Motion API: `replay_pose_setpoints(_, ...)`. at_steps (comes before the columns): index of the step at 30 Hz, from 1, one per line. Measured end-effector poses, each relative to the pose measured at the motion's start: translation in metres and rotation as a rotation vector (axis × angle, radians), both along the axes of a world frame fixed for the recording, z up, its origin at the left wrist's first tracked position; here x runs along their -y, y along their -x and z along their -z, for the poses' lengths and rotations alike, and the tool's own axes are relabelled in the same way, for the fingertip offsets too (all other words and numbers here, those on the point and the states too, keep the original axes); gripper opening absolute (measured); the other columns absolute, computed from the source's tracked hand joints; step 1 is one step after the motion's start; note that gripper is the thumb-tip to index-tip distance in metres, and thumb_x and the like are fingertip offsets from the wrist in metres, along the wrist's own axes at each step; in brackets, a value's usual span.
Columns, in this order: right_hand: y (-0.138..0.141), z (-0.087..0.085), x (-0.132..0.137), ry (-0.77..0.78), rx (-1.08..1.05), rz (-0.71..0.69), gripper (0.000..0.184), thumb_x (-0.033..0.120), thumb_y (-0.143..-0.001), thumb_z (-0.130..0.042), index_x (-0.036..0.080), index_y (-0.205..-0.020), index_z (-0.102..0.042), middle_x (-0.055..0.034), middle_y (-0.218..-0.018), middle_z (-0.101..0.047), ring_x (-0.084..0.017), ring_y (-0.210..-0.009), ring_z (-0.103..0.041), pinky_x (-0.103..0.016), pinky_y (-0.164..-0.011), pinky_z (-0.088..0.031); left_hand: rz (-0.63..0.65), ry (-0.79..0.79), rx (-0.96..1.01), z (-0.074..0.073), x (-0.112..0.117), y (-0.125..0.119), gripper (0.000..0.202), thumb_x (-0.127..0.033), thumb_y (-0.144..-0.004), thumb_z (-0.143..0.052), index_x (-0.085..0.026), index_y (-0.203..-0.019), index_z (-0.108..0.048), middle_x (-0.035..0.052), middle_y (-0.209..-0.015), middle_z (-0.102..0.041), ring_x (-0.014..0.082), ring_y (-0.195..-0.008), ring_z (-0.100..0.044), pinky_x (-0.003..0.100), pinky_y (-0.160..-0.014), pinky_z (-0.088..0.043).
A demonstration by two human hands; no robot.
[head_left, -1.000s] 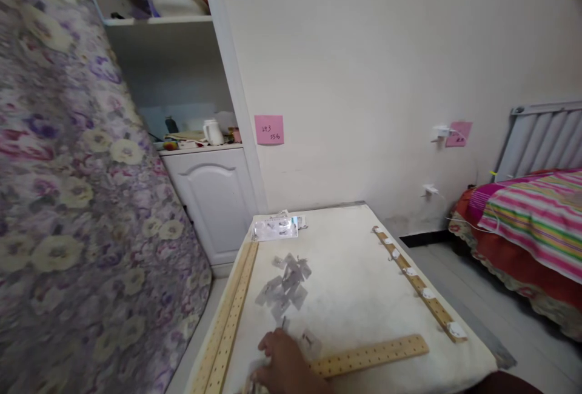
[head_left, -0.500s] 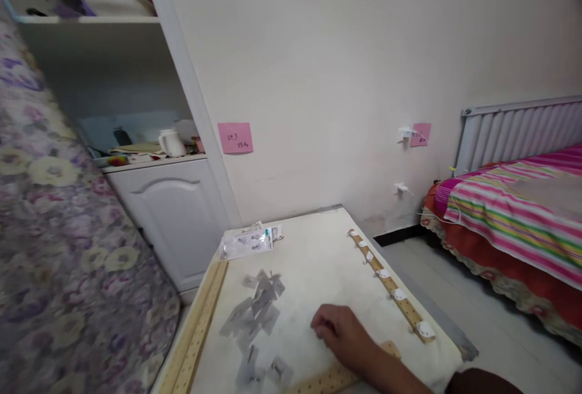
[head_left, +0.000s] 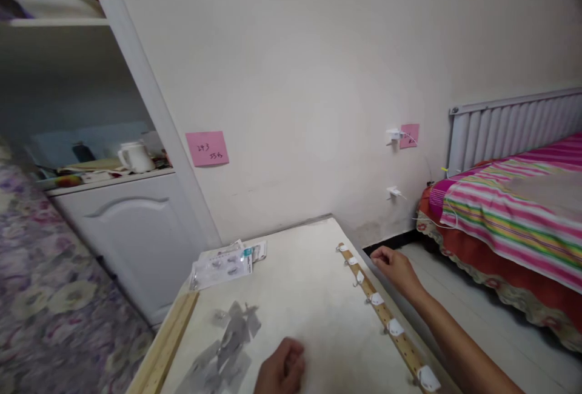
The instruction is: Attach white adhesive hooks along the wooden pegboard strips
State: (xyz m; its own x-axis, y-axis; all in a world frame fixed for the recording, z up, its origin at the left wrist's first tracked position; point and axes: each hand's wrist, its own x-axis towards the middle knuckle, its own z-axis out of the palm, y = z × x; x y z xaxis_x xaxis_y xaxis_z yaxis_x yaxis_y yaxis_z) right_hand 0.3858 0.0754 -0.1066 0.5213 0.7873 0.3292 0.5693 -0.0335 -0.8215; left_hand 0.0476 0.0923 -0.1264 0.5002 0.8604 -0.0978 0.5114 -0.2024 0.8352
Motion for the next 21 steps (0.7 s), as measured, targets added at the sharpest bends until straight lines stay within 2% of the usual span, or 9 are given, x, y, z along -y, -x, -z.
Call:
replay_pose_setpoints(2, -0.002, 0.014, -0.012, 0.011, 0.017, -0.003, 0.018, 0.026, -0.069, -0.047, 0.019, -0.07, -0.063, -0.0009, -0.065, -0.064, -0.019, -0.066, -0.058, -0.026, -0.061, -0.04, 0.013, -0.148, -0.035, 0.009, -0.018, -0.04, 0.016, -0.028, -0.075, -0.045, -0.019, -0.084, -0.054, -0.0011, -0.07, -0.053, 0.0137, -0.068, -0.051, 0.024, -0.065, -0.041)
replay_pose_setpoints(4, -0.001, 0.026, -0.019, 0.019, 0.035, -0.024, 0.019, 0.025, -0.07, -0.047, 0.02, -0.074, -0.065, -0.0014, -0.07, -0.064, -0.019, -0.069, -0.058, -0.027, -0.064, -0.041, 0.011, -0.238, -0.076, 0.021, -0.035, -0.078, 0.02, -0.018, -0.071, -0.043, -0.018, -0.087, -0.055, 0.0005, -0.076, -0.056, 0.0137, -0.072, -0.052, 0.024, -0.069, -0.041)
replay_pose_setpoints(7, 0.001, 0.038, -0.024, 0.019, 0.067, -0.093, 0.023, 0.024, -0.073, -0.046, 0.021, -0.082, -0.067, -0.0023, -0.079, -0.063, -0.018, -0.076, -0.058, -0.026, -0.071, -0.042, 0.016, -0.294, -0.139, 0.039, -0.056, -0.128, 0.031, -0.013, -0.065, -0.045, -0.017, -0.094, -0.055, 0.0021, -0.084, -0.058, 0.0129, -0.075, -0.053, 0.022, -0.072, -0.042)
replay_pose_setpoints(10, 0.001, 0.046, -0.027, 0.047, 0.106, -0.178, 0.028, 0.022, -0.076, -0.044, 0.023, -0.092, -0.067, -0.0028, -0.085, -0.061, -0.017, -0.079, -0.058, -0.026, -0.075, -0.043, 0.02, -0.316, -0.162, 0.049, -0.072, -0.164, 0.034, -0.014, -0.065, -0.047, -0.017, -0.098, -0.054, 0.0036, -0.09, -0.058, 0.0139, -0.081, -0.053, 0.024, -0.076, -0.041)
replay_pose_setpoints(15, -0.004, 0.062, -0.036, 0.125, 0.133, -0.202, 0.034, 0.022, -0.077, -0.045, 0.026, -0.106, -0.063, -0.003, -0.091, -0.058, -0.018, -0.087, -0.056, -0.028, -0.079, -0.042, 0.029, -0.37, -0.218, 0.052, -0.085, -0.194, 0.028, -0.017, -0.067, -0.049, -0.019, -0.094, -0.054, 0.0026, -0.09, -0.056, 0.0147, -0.084, -0.051, 0.024, -0.077, -0.038)
replay_pose_setpoints(21, -0.009, 0.075, -0.041, 0.145, 0.122, -0.226, 0.034, 0.022, -0.079, -0.044, 0.025, -0.107, -0.062, -0.0028, -0.091, -0.056, -0.016, -0.084, -0.057, -0.026, -0.078, -0.042, 0.051, -0.423, -0.297, 0.055, -0.092, -0.204, 0.014, -0.018, -0.07, -0.048, -0.022, -0.083, -0.055, 0.0009, -0.089, -0.056, 0.0143, -0.086, -0.051, 0.023, -0.073, -0.036)
